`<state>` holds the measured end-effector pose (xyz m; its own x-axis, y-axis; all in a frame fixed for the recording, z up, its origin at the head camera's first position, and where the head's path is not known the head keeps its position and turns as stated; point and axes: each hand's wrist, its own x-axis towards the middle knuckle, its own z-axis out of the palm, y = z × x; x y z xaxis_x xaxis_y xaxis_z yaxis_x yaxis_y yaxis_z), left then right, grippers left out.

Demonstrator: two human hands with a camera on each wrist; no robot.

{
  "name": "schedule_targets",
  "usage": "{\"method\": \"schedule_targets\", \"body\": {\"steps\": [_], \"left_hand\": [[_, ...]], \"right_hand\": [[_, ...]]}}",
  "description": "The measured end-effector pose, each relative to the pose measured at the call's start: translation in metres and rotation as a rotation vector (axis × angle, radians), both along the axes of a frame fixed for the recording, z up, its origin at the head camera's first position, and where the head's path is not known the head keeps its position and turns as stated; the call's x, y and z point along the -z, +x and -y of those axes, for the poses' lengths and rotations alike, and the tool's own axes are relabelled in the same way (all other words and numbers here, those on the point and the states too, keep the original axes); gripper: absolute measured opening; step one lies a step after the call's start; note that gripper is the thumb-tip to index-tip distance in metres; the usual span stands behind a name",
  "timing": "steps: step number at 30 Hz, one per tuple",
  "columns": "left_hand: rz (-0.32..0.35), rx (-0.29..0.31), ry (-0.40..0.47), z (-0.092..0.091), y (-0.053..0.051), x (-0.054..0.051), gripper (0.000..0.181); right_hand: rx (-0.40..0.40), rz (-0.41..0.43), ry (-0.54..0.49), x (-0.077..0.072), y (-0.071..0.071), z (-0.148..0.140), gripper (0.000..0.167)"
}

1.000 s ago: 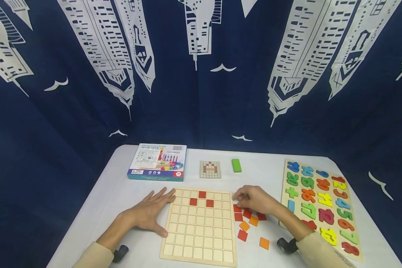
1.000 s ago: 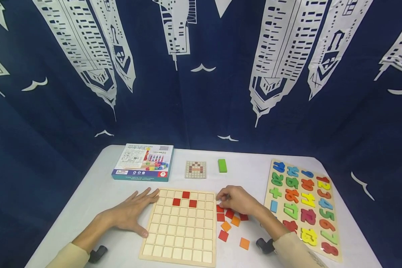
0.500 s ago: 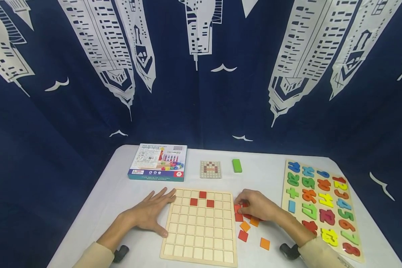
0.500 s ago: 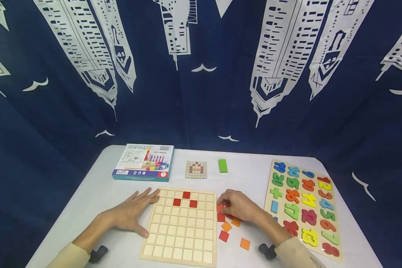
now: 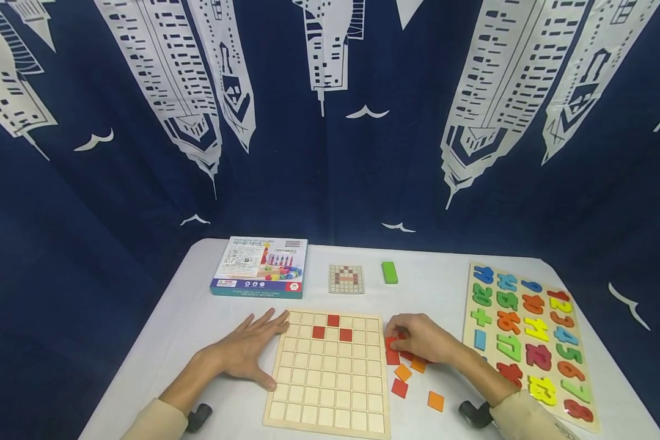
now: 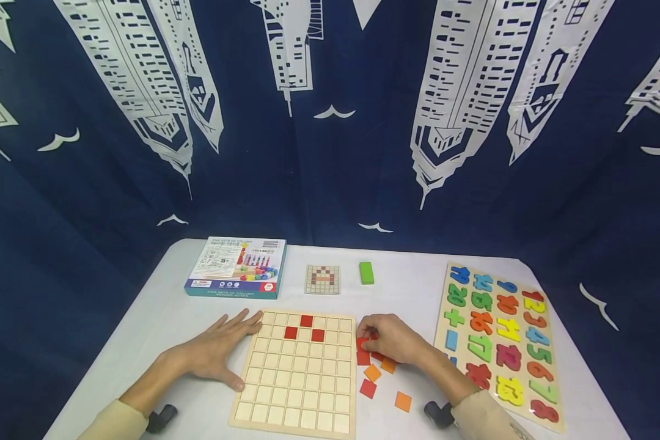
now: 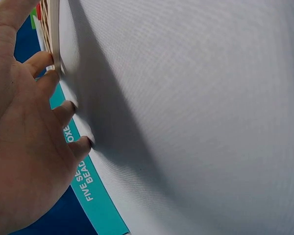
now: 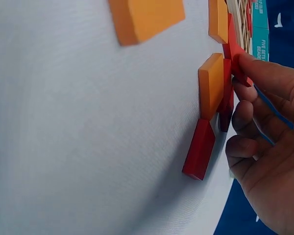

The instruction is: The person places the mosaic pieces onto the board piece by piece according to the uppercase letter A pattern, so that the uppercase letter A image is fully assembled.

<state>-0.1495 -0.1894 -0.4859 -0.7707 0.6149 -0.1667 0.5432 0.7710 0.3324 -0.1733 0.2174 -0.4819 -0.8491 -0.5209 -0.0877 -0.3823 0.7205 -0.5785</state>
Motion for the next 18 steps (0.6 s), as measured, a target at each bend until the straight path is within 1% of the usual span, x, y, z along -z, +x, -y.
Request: {"method": "schedule_targets", "body": {"steps": [7,13,18], "left_hand": [[0.0,0.002,0.004,0.0001,0.0001,0.0001,0.125],[-0.001,0.001,0.006,0.0002,0.0005,-0.0004,0.125],[0.0,0.004,0.007,-0.0002,0.0006,-0.0006,0.124]], "right_hand": [[0.001,0.043,-0.071,0.0001,-0.0008,-0.0003,0.013],[0.021,0.074,-0.1,-0.0018,-0.0008,0.0006,0.012],[0.029,0.085,-0.113,-0.003,-0.0005,0.0018,0.012]]}}
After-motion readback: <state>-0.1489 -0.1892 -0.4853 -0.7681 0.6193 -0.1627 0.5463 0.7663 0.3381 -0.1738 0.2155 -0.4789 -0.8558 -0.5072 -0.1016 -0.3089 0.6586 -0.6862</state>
